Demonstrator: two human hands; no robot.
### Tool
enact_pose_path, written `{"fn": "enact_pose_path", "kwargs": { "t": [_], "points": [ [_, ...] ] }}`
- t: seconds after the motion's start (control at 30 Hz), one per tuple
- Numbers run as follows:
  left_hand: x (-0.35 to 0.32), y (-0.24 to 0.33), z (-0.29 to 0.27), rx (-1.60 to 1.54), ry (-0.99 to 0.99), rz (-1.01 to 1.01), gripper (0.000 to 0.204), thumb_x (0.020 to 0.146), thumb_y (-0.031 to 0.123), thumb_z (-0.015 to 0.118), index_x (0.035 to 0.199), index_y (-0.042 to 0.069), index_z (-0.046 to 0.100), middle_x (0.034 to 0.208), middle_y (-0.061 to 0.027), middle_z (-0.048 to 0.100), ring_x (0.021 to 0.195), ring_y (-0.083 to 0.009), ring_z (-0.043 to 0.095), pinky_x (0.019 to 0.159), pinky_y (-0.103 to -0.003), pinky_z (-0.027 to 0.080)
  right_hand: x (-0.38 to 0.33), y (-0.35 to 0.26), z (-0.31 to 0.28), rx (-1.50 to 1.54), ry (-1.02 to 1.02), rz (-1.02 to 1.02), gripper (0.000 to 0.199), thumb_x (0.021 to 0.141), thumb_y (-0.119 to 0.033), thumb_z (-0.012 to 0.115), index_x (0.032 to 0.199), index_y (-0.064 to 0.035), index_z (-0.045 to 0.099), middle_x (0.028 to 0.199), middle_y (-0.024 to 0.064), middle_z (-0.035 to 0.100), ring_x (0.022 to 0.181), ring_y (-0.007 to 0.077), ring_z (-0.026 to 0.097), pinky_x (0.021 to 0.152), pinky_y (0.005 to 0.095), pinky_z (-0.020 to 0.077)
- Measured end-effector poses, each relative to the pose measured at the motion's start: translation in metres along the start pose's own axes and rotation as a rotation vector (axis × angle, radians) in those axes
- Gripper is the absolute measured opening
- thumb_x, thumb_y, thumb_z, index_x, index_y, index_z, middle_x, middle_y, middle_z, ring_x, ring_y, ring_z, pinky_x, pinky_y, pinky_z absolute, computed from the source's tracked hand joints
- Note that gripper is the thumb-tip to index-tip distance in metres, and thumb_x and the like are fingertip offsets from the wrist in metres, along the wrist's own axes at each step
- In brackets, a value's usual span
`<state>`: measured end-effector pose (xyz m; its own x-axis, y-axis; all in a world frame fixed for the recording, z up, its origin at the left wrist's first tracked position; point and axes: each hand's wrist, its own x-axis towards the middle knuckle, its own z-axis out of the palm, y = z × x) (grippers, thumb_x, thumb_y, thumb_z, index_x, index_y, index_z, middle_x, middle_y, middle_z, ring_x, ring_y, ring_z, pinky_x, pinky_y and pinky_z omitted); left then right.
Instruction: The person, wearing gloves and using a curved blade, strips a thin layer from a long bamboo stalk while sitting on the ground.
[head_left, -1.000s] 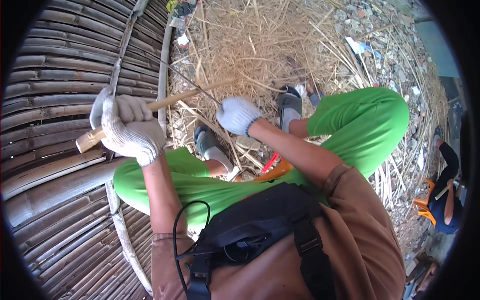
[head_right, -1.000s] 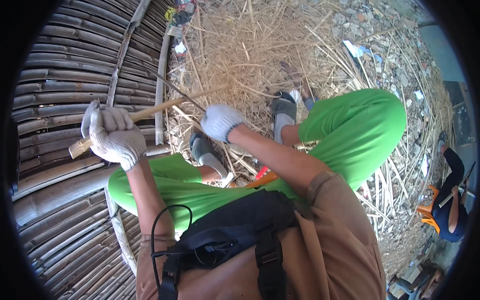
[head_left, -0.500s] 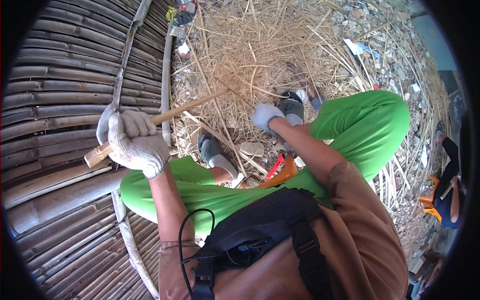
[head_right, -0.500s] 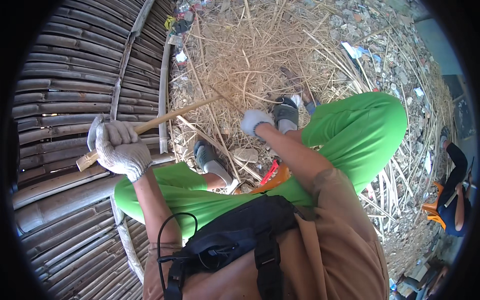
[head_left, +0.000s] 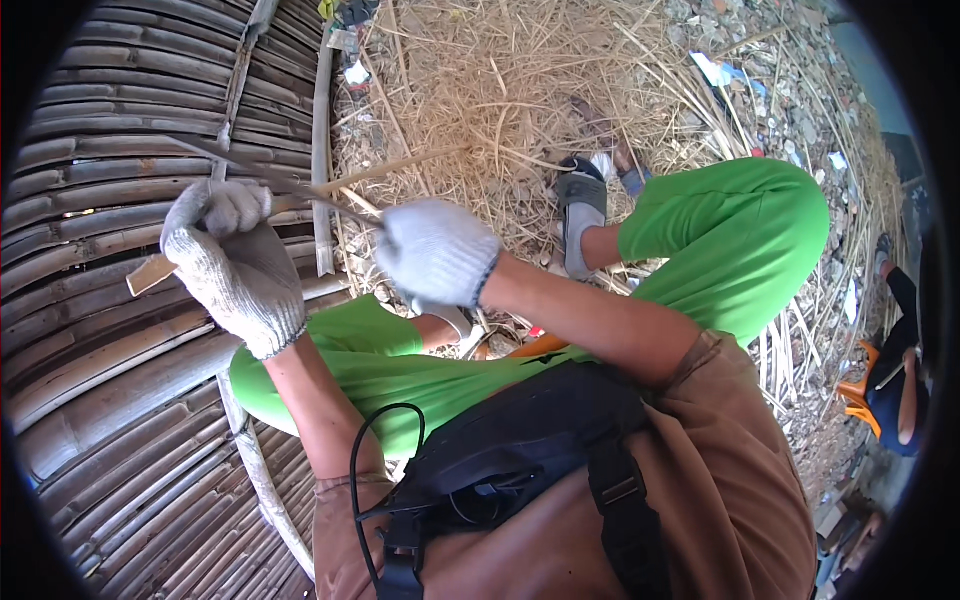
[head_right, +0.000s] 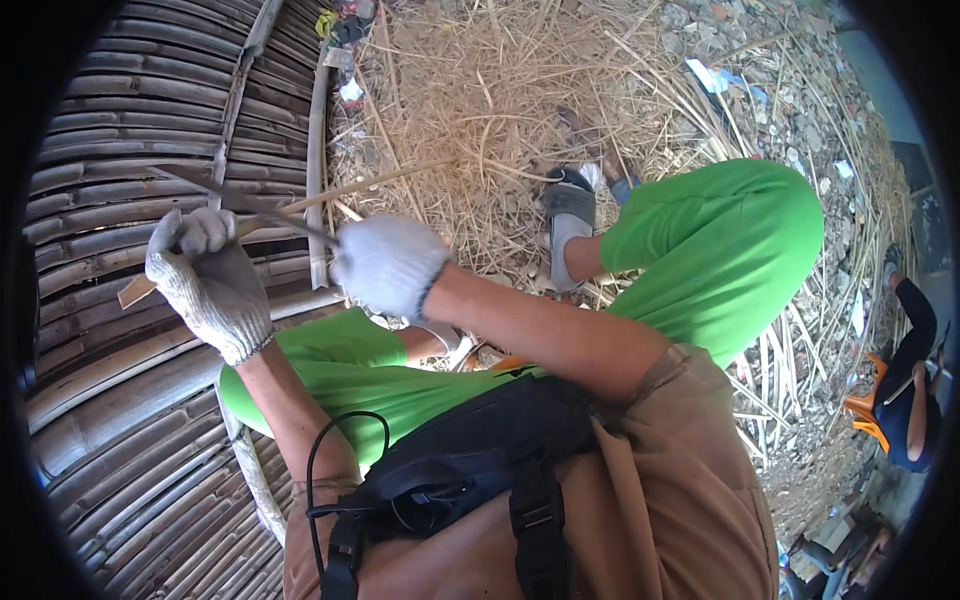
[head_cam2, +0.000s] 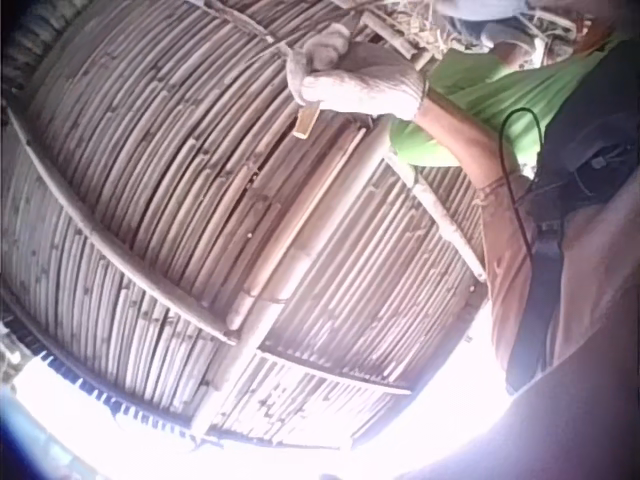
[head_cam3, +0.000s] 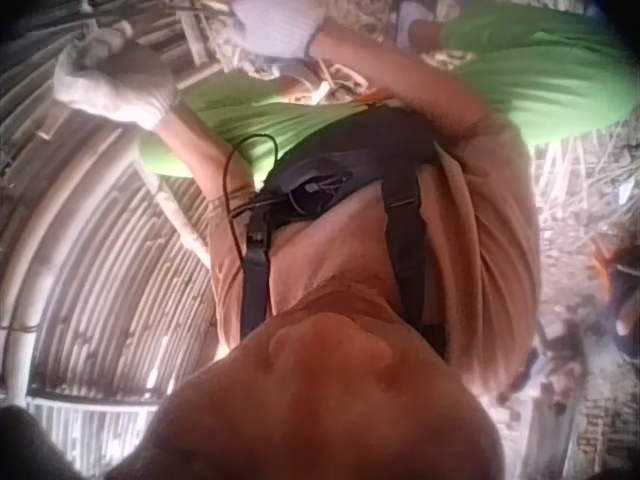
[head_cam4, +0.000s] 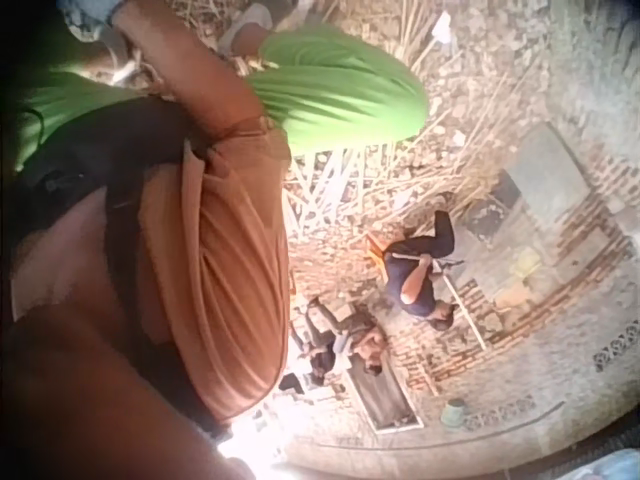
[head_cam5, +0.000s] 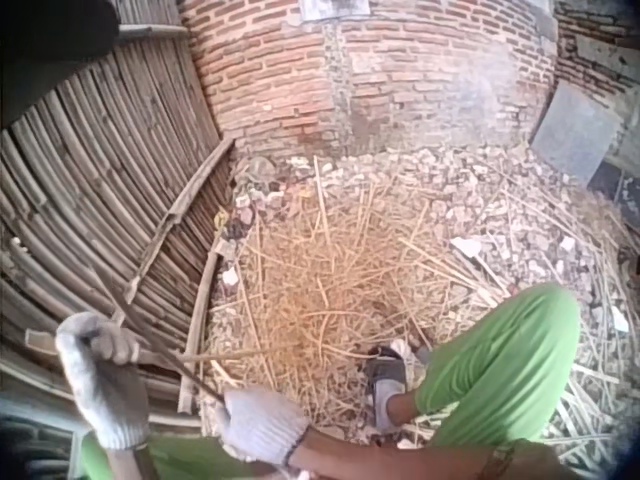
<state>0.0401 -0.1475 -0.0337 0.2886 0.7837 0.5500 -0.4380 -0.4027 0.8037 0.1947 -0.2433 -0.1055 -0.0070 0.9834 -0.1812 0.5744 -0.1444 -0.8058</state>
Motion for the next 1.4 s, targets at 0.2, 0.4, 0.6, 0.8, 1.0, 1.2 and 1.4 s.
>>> {"fn": "enact_pose_path", "kwargs": {
  "t": [0.2,0.4,0.6,0.8,1.0,1.2,1.4],
  "points": [
    [0.013,0.002,-0.008,-0.037,0.012,0.010,0.044,0.100,0.046,0.072,0.122,0.008,0.070,0.084,0.0036,0.037,0.079,-0.0157,0.037,0.073,-0.034,0.034,0.009,0.057,0.011,-0.070,0.059,0.067,0.040,0.098,-0.033,0.054,0.091,0.0023,0.071,0.084,0.0274,0.072,0.081,0.0441,0.073,0.078,0.0556,0.0590],
    [0.002,0.005,0.000,-0.002,-0.050,0.020,0.042,0.102,0.045,0.070,0.123,0.009,0.070,0.084,0.0031,0.038,0.078,-0.0159,0.038,0.072,-0.034,0.034,-0.006,-0.014,-0.004,-0.015,0.067,-0.100,0.037,0.097,-0.030,0.054,0.093,0.0025,0.072,0.087,0.0285,0.073,0.083,0.0435,0.073,0.081,0.0538,0.0594],
    [0.007,0.000,-0.001,-0.053,-0.043,0.032,0.041,0.102,0.044,0.070,0.123,0.009,0.070,0.084,0.0024,0.040,0.079,-0.0159,0.039,0.072,-0.034,0.035,0.018,0.107,0.009,-0.119,-0.025,0.312,0.039,0.096,-0.031,0.057,0.102,0.0013,0.078,0.098,0.0286,0.075,0.089,0.0424,0.076,0.085,0.0523,0.0607],
    [0.006,0.005,-0.010,-0.038,-0.104,0.025,0.038,0.104,0.041,0.068,0.123,0.008,0.071,0.083,0.0026,0.040,0.079,-0.0157,0.039,0.073,-0.034,0.036,0.009,0.029,-0.003,-0.080,-0.108,0.198,0.040,0.095,-0.031,0.056,0.106,0.0010,0.078,0.103,0.0273,0.076,0.094,0.0420,0.076,0.086,0.0520,0.0605],
    [0.013,0.005,-0.003,-0.043,-0.105,0.058,0.039,0.107,0.041,0.065,0.123,0.006,0.068,0.082,0.0021,0.041,0.074,-0.0150,0.041,0.066,-0.033,0.037,0.029,0.182,0.048,-0.174,0.009,0.239,0.043,0.091,-0.035,0.056,0.097,0.0009,0.079,0.097,0.0317,0.074,0.093,0.0463,0.075,0.086,0.0529,0.0597],
    [0.011,0.004,-0.009,-0.037,-0.046,0.027,0.038,0.103,0.042,0.070,0.120,0.008,0.071,0.081,0.0036,0.037,0.074,-0.0146,0.038,0.068,-0.034,0.034,0.042,0.169,0.031,-0.069,-0.098,0.392,0.042,0.088,-0.032,0.060,0.103,0.0026,0.079,0.107,0.0299,0.075,0.101,0.0438,0.075,0.091,0.0497,0.0594],
    [0.009,0.009,-0.014,0.018,0.059,-0.030,0.038,0.105,0.043,0.067,0.110,0.005,0.069,0.075,0.0038,0.037,0.069,-0.0133,0.036,0.062,-0.033,0.033,0.003,-0.004,0.009,0.123,0.000,-0.090,0.036,0.100,-0.030,0.051,0.099,-0.0002,0.072,0.083,0.0288,0.071,0.081,0.0452,0.072,0.081,0.0558,0.0583]
  ]
}}
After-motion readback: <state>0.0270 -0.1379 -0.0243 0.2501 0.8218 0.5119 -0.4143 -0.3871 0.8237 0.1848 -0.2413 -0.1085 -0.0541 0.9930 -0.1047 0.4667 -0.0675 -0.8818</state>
